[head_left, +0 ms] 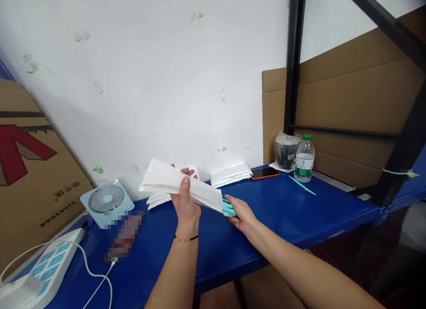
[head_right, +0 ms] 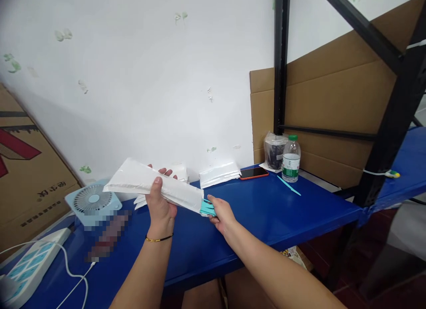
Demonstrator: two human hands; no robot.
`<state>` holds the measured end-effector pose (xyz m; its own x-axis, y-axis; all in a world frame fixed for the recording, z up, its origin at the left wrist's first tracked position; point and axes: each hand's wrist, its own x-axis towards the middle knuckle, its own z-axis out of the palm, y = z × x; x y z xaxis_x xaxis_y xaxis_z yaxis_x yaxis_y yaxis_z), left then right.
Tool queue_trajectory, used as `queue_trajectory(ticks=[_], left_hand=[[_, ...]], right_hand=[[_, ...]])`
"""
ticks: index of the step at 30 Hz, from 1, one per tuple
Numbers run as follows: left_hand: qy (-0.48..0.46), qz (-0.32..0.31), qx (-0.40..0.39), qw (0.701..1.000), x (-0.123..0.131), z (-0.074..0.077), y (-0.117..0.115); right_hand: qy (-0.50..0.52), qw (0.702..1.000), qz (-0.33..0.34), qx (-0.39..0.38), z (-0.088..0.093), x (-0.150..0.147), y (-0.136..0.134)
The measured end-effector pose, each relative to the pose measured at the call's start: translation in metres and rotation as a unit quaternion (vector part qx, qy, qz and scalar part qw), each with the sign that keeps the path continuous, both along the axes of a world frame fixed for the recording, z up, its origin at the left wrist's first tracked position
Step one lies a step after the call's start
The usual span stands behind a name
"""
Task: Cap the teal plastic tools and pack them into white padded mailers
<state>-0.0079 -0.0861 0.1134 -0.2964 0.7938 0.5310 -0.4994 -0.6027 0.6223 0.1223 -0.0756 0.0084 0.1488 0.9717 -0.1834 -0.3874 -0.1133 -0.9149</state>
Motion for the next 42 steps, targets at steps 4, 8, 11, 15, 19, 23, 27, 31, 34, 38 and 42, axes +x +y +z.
queue_trajectory(ticks=[4, 8, 11, 15, 19, 23, 27, 31, 34, 38, 42], left_hand=[[-0.045, 0.026, -0.028, 0.998, -0.029, 0.004, 0.007], [0.031, 0.08, -0.009, 0.996, -0.059, 0.007, 0.021], [0.243, 0.119, -0.013, 0.963, -0.068, -0.004, 0.037], [0.519, 0.088, 0.003, 0.85, -0.066, -0.044, 0.061], [0.648, 0.047, -0.043, 0.759, -0.074, -0.092, 0.08], [0.701, 0.029, -0.075, 0.708, -0.087, -0.113, 0.088], [0.658, 0.06, -0.029, 0.75, -0.071, -0.101, 0.083], [0.678, -0.043, 0.031, 0.734, -0.029, -0.091, 0.072], [0.719, -0.086, 0.027, 0.69, -0.004, -0.096, 0.072], [0.735, -0.102, -0.03, 0.669, 0.007, -0.105, 0.08], [0.735, -0.035, -0.032, 0.676, 0.006, -0.108, 0.087]], right_hand=[[-0.12, 0.992, -0.043, 0.008, -0.005, 0.032, 0.015], [-0.258, 0.963, -0.075, 0.035, -0.012, 0.066, 0.025], [-0.354, 0.929, -0.081, 0.073, -0.017, 0.075, 0.026], [-0.442, 0.882, -0.062, 0.151, -0.024, 0.068, 0.023], [-0.527, 0.81, -0.015, 0.257, -0.031, 0.061, 0.022], [-0.532, 0.807, 0.027, 0.256, -0.031, 0.066, 0.025], [-0.487, 0.836, 0.132, 0.216, -0.021, 0.089, 0.034], [-0.46, 0.821, 0.297, 0.163, -0.004, 0.112, 0.051], [-0.48, 0.779, 0.381, 0.132, 0.008, 0.118, 0.067], [-0.461, 0.78, 0.408, 0.113, 0.013, 0.118, 0.086], [-0.398, 0.839, 0.352, 0.114, 0.004, 0.121, 0.097]])
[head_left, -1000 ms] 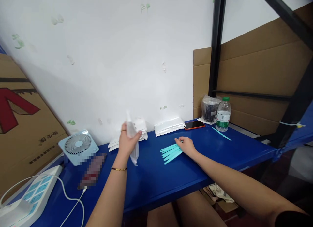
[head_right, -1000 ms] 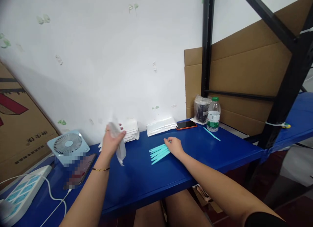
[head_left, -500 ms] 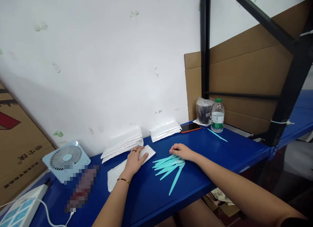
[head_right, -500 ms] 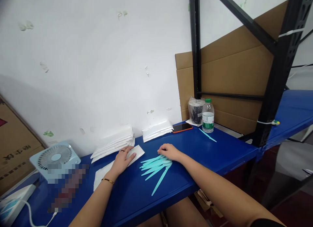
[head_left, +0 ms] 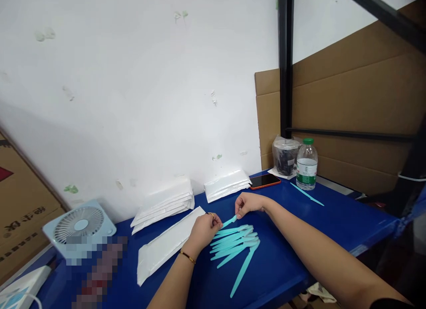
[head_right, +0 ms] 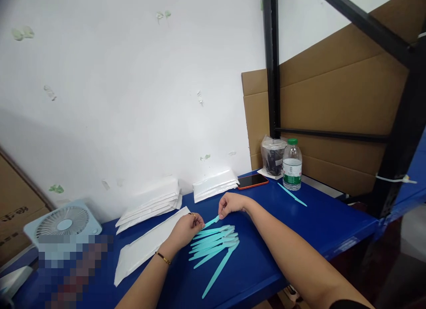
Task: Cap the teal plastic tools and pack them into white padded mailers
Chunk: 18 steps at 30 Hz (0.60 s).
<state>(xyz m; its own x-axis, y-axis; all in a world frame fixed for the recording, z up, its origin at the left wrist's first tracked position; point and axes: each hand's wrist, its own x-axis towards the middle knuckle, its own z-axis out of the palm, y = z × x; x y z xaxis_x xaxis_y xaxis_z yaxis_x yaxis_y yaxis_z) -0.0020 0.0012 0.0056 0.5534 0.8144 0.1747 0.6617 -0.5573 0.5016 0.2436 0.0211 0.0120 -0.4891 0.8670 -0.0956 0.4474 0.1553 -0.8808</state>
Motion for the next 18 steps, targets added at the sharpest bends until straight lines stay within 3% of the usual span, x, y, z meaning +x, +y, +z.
queue_trajectory(ticks=[5, 9, 13, 18], left_hand=[[-0.016, 0.034, 0.065, 0.997, -0.001, -0.001, 0.006], [-0.042, 0.034, 0.056, 0.997, 0.001, -0.001, 0.004], [-0.001, -0.028, 0.038, 0.999, 0.002, -0.001, -0.002], [-0.006, -0.017, 0.007, 1.0, 0.004, -0.005, -0.002]], right_hand=[[-0.015, 0.999, -0.042, 0.009, -0.008, 0.017, 0.003], [-0.043, 0.995, -0.066, 0.063, -0.004, 0.027, -0.002], [-0.091, 0.991, 0.015, 0.094, 0.001, 0.02, -0.011], [-0.117, 0.988, 0.068, 0.075, 0.0, 0.01, -0.014]])
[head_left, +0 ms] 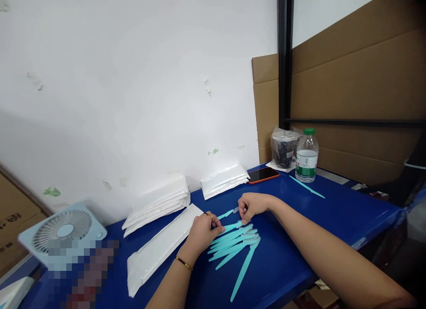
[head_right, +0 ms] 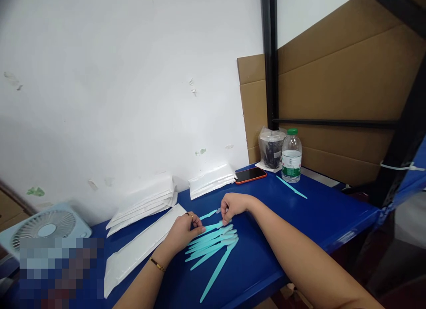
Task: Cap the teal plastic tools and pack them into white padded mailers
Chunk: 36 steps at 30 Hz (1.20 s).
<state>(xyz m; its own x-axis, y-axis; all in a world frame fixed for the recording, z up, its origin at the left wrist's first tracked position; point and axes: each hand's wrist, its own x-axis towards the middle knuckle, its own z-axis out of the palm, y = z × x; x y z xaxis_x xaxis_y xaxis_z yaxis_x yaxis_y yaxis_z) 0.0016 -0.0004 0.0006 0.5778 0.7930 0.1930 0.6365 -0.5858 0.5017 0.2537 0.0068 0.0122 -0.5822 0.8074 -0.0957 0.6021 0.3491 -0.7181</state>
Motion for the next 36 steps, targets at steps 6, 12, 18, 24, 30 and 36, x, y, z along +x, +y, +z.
queue_trajectory(ticks=[6, 12, 18, 24, 30, 36], left_hand=[[-0.02, 0.047, 0.002, 0.999, -0.006, -0.004, 0.011], [-0.059, 0.09, 0.068, 0.992, -0.004, -0.002, 0.006], [0.07, 0.041, 0.021, 0.996, 0.006, 0.004, -0.005], [0.109, 0.075, 0.052, 0.99, 0.003, 0.006, -0.002], [0.088, 0.042, 0.024, 0.995, 0.001, 0.013, -0.009], [0.111, 0.006, -0.013, 0.994, 0.006, 0.012, -0.013]], right_hand=[[0.0, 0.996, -0.086, 0.021, 0.001, 0.022, 0.007], [-0.024, 0.981, -0.148, 0.12, 0.006, 0.024, 0.007], [-0.072, 0.992, -0.05, 0.089, 0.0, 0.001, 0.004], [-0.078, 0.99, -0.111, 0.038, -0.001, 0.017, 0.007], [-0.058, 0.996, -0.05, 0.05, 0.011, 0.02, -0.002], [-0.101, 0.993, 0.054, 0.018, 0.013, 0.005, -0.009]])
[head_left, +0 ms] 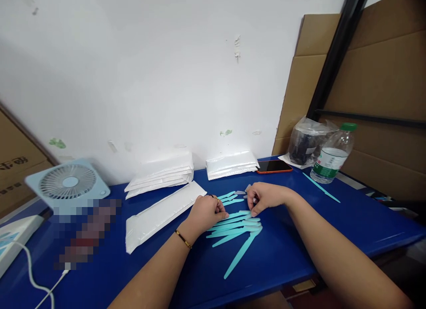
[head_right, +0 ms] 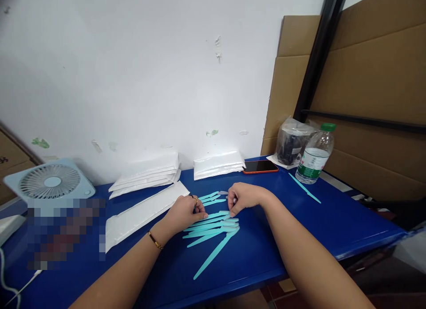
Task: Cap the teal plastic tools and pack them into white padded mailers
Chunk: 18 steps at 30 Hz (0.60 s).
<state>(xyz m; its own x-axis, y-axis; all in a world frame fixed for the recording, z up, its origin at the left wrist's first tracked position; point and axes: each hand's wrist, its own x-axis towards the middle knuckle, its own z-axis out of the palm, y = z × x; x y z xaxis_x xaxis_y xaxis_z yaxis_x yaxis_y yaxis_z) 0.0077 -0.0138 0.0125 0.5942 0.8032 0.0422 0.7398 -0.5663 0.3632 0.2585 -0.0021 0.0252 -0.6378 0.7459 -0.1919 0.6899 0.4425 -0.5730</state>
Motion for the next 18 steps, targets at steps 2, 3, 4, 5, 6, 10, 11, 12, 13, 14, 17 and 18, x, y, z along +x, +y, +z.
queue_trajectory(ticks=[2, 3, 4, 5, 6, 10, 11, 12, 13, 14, 17, 18], left_hand=[[0.003, 0.018, 0.017, 1.0, 0.001, -0.002, 0.001], [0.003, 0.024, 0.029, 0.999, 0.002, -0.003, 0.001], [0.002, 0.028, 0.04, 0.999, 0.002, -0.004, 0.002], [0.0, 0.03, 0.047, 0.998, 0.002, -0.005, 0.002], [-0.001, 0.03, 0.051, 0.998, 0.003, -0.006, 0.002], [-0.004, 0.028, 0.042, 0.999, 0.005, -0.008, 0.002], [-0.004, 0.03, 0.039, 0.999, 0.005, -0.008, 0.002], [-0.005, 0.032, 0.037, 0.999, 0.006, -0.008, 0.002], [-0.006, 0.034, 0.034, 0.999, 0.007, -0.008, 0.002], [-0.008, 0.035, 0.03, 0.999, 0.007, -0.008, 0.002], [-0.013, 0.042, 0.024, 0.999, 0.006, -0.007, 0.003], [-0.011, 0.046, 0.026, 0.999, 0.005, -0.007, 0.004]], right_hand=[[-0.007, 1.0, 0.008, -0.017, 0.0, 0.0, -0.001], [-0.007, 1.0, 0.003, -0.016, 0.0, 0.001, 0.0], [-0.003, 1.0, -0.007, -0.006, 0.0, 0.002, 0.0], [0.002, 1.0, -0.021, 0.012, 0.0, 0.002, 0.001], [0.008, 0.999, -0.038, 0.035, -0.001, 0.001, 0.002], [0.014, 0.993, -0.074, 0.096, -0.005, -0.008, 0.005], [0.01, 0.993, -0.071, 0.092, -0.007, -0.01, 0.006], [0.006, 0.994, -0.067, 0.084, -0.008, -0.012, 0.006], [0.001, 0.995, -0.062, 0.073, -0.009, -0.013, 0.006], [-0.003, 0.996, -0.058, 0.063, -0.01, -0.013, 0.006], [-0.01, 0.997, -0.056, 0.051, -0.011, -0.006, 0.007], [-0.011, 0.997, -0.064, 0.051, -0.01, -0.002, 0.007]])
